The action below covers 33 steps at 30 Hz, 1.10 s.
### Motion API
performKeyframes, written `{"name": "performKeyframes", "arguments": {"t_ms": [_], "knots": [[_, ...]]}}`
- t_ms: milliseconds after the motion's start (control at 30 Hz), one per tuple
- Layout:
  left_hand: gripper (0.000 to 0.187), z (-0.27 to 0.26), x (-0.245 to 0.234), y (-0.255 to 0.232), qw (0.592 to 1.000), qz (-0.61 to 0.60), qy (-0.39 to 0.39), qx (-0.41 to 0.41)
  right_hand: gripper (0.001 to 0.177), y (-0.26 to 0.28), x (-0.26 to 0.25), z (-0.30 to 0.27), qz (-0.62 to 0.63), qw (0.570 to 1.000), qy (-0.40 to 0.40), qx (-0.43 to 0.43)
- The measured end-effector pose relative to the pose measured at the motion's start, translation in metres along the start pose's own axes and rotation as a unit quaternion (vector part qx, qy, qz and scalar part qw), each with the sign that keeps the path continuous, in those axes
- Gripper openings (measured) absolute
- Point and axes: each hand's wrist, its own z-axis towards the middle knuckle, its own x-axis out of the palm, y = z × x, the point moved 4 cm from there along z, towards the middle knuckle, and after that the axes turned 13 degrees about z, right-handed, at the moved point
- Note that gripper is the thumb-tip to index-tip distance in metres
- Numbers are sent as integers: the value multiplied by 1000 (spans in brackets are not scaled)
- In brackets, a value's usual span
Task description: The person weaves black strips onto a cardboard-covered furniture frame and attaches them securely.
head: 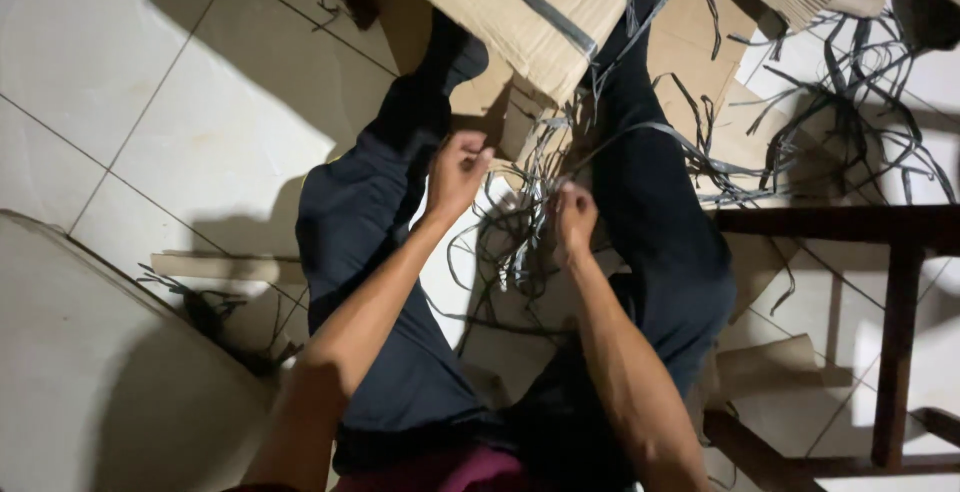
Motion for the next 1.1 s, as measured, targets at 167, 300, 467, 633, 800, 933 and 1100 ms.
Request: {"name": "performKeyframes", "arguments": {"t_ms": [167, 300, 467, 633, 800, 933, 1100], "knots": [[43, -104, 63, 142, 966, 126, 154, -163, 24, -17, -6, -53, -225, 973, -40, -30], [42, -135, 68, 107, 965, 123, 179, -147, 27, 40, 48, -124, -472, 869, 43, -142], [41, -188, 116, 170, 955, 176, 197, -133, 39, -6, 22, -143, -573, 792, 185, -101], [34, -194, 131, 183, 947, 235, 196, -94, 41, 29, 67, -195, -630, 749, 190, 79], [36, -192, 129, 194, 967, 184, 75, -161, 29, 32, 73, -215, -528, 825, 187, 69], [26, -180, 82, 137, 949, 211, 119, -202, 24, 5, 48, -199, -379, 914, 144, 6], [15, -194, 139, 186, 962, 115, 161, -190, 30, 27, 47, -196, -363, 922, 47, -126]]}}
